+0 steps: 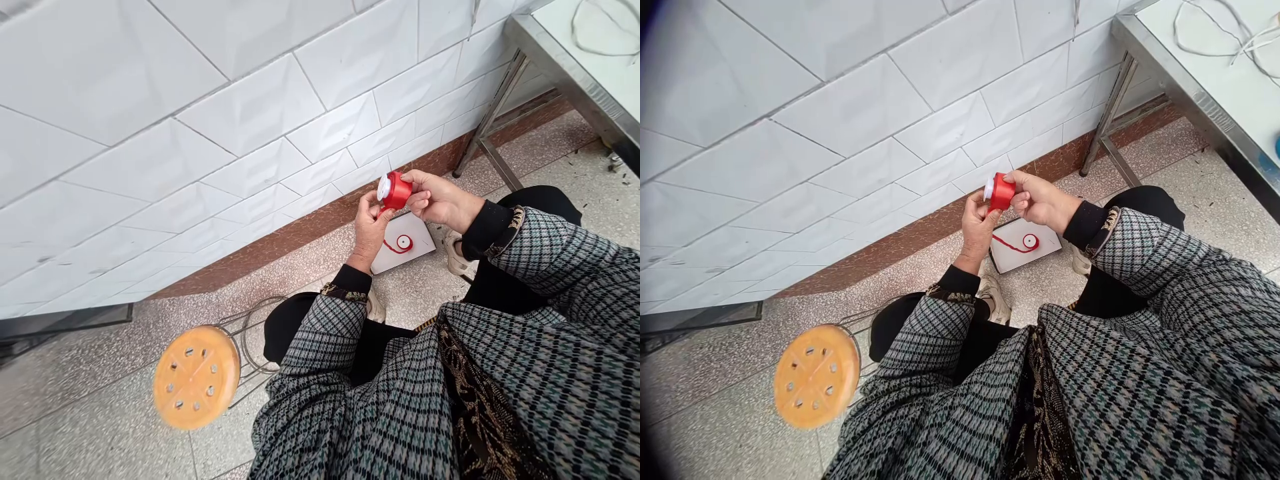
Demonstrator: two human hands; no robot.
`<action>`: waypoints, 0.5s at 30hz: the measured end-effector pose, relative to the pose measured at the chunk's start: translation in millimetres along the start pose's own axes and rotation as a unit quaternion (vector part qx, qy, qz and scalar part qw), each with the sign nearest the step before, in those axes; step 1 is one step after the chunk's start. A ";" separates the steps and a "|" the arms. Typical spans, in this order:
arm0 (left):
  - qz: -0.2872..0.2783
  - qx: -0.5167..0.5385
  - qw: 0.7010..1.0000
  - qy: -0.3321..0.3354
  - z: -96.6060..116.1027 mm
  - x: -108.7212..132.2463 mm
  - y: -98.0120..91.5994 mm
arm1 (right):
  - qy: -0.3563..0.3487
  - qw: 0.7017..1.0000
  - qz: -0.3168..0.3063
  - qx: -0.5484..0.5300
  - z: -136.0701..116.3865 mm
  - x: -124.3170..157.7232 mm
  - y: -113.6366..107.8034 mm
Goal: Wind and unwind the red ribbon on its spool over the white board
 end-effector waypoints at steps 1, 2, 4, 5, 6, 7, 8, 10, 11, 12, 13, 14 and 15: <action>-0.012 -0.003 1.000 0.003 -1.1 -1.0 -3.1 | 0.017 1.000 -0.011 0.008 -0.4 0.5 -1.5; -0.029 -0.008 1.000 0.005 -1.9 -2.0 -6.1 | 0.033 0.999 -0.022 0.015 -0.8 1.1 -3.0; -0.076 -0.017 0.997 0.019 -3.1 -4.2 -12.0 | 0.064 0.997 -0.039 0.027 -1.1 2.0 -6.3; -0.100 -0.019 0.994 0.032 -3.7 -5.3 -14.7 | 0.081 0.995 -0.049 0.034 -1.1 2.3 -8.1; -0.121 -0.017 0.991 0.045 -4.7 -6.4 -17.2 | 0.096 0.993 -0.062 0.041 -1.3 2.3 -10.0; -0.139 -0.012 0.989 0.058 -6.0 -7.3 -19.5 | 0.109 0.990 -0.076 0.047 -1.6 2.2 -12.0; -0.153 -0.007 0.986 0.066 -7.6 -8.1 -21.6 | 0.119 0.987 -0.092 0.052 -2.0 1.8 -14.1; -0.168 0.001 0.983 0.070 -11.6 -9.2 -24.8 | 0.133 0.981 -0.125 0.060 -3.3 0.5 -18.2; -0.172 0.003 0.983 0.069 -13.3 -9.6 -25.9 | 0.138 0.978 -0.141 0.062 -4.0 -0.4 -19.9; -0.174 0.003 0.982 0.071 -14.5 -9.9 -26.7 | 0.140 0.976 -0.155 0.064 -4.6 -1.2 -21.3; -0.175 0.003 0.982 0.077 -15.0 -10.3 -27.0 | 0.142 0.973 -0.167 0.066 -5.1 -1.9 -22.3; -0.175 0.002 0.981 0.086 -14.7 -10.8 -27.1 | 0.143 0.971 -0.178 0.068 -5.4 -2.5 -22.9; -0.178 0.001 0.979 0.097 -13.8 -11.4 -26.9 | 0.142 0.969 -0.187 0.070 -5.4 -2.9 -23.2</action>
Point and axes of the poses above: each hand's wrist, its own x-axis away from the middle knuckle, its own y-axis out of the palm, z = x × y, the point moved 1 cm from there along -x, towards the middle knuckle, and after that the axes turned 15 degrees about y, right-handed, at the moved point
